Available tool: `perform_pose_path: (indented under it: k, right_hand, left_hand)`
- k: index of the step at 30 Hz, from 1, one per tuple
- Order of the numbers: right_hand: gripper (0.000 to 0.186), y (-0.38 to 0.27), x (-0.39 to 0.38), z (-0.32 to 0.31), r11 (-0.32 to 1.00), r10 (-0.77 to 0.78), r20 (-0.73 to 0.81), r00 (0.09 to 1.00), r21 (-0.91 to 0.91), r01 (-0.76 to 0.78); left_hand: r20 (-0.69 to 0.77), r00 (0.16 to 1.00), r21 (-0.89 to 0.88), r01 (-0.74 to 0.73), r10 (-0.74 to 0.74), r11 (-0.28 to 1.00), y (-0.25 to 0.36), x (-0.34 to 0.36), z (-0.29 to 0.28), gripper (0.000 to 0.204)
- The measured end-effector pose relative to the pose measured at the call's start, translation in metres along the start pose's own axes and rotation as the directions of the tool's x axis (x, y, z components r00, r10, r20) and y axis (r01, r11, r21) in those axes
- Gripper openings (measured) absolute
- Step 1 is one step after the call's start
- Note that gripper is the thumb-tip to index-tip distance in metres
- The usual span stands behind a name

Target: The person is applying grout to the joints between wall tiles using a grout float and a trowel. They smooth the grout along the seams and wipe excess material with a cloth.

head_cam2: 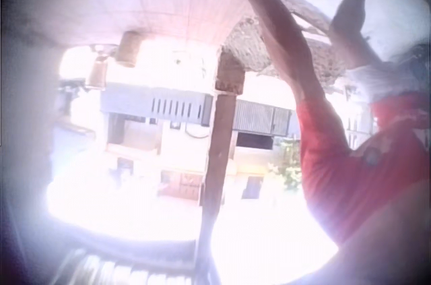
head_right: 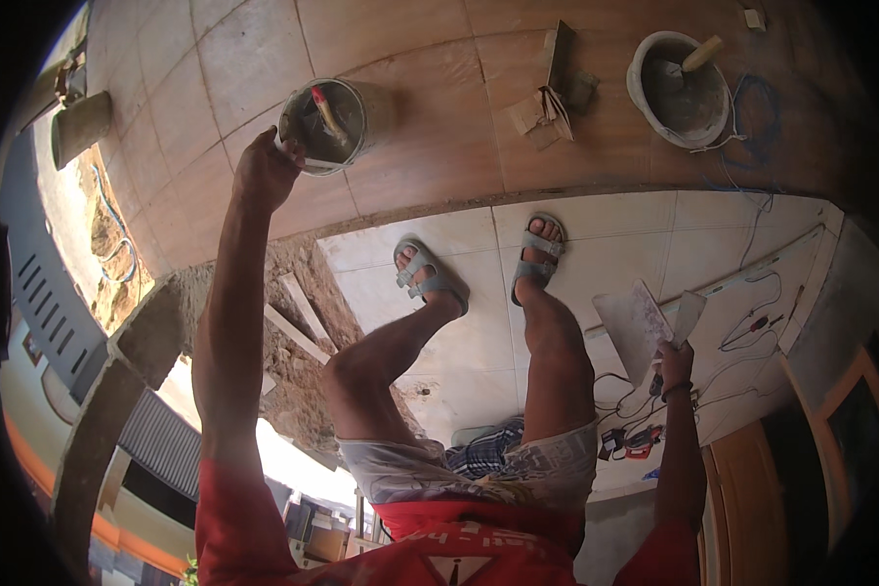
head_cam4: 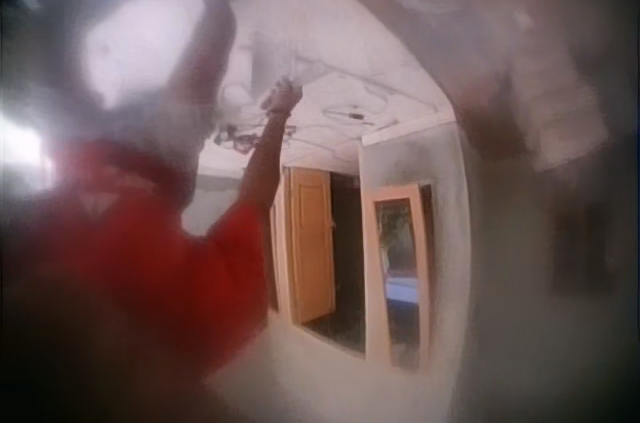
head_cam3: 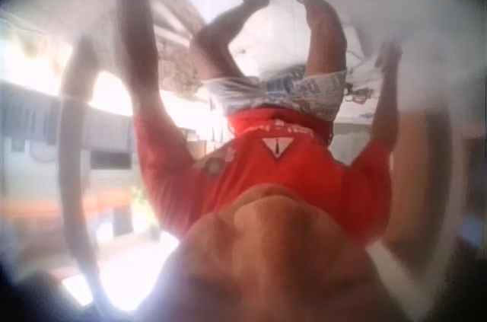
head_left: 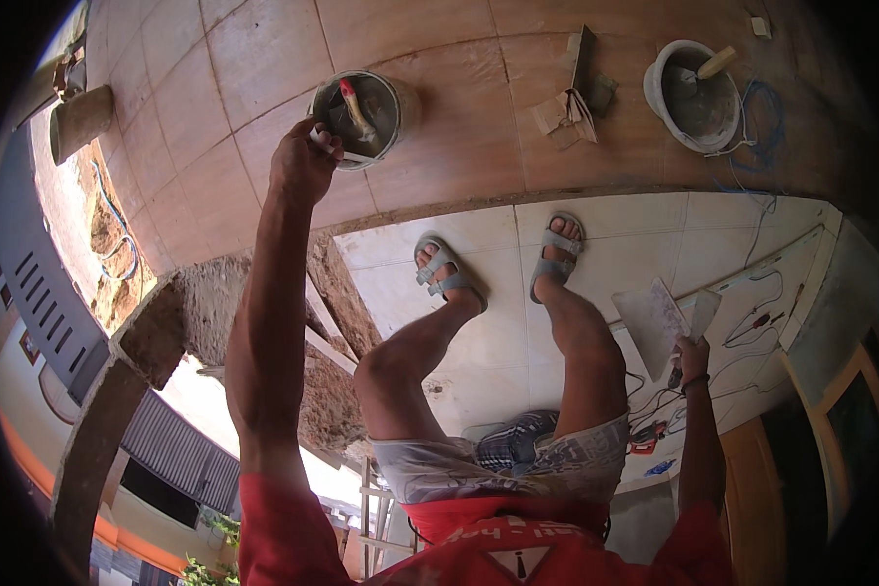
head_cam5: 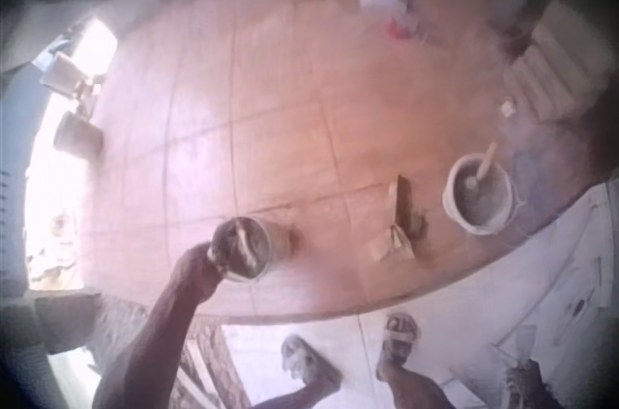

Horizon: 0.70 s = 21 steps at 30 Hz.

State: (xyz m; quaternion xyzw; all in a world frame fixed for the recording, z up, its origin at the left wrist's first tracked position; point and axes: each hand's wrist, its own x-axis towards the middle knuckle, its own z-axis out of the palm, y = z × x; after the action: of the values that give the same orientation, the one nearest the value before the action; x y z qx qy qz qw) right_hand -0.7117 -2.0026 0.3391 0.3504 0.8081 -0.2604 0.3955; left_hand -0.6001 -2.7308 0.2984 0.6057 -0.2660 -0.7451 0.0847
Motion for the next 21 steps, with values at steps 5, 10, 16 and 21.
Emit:
perform_pose_path:
  k: [5, 10, 16, 21]
  right_hand:
    - [0.018, -0.022, 0.089, 0.065, 0.984, -0.042, 0.027, 0.999, 0.177, 0.037]
    - [0.017, -0.009, 0.152, 0.106, 0.944, 0.019, 0.048, 0.999, 0.328, -0.034]
    - [0.017, 0.047, 0.232, 0.123, 0.896, 0.027, 0.024, 0.999, 0.443, -0.035]
    - [0.036, 0.064, 0.249, 0.126, 0.902, -0.126, -0.377, 0.918, 0.342, 0.264]
  left_hand:
    - [0.108, 0.994, -0.018, -0.002, 0.004, 1.0, 0.01, 0.057, 0.007, 0.02]
    - [0.19, 0.98, 0.038, -0.068, 0.059, 0.997, 0.018, 0.069, 0.036, 0.023]
    - [0.227, 0.968, 0.095, -0.135, 0.11, 0.986, 0.029, 0.08, 0.044, 0.027]
    - [0.27, 0.951, 0.225, -0.216, 0.152, 0.95, 0.021, 0.077, 0.046, 0.025]
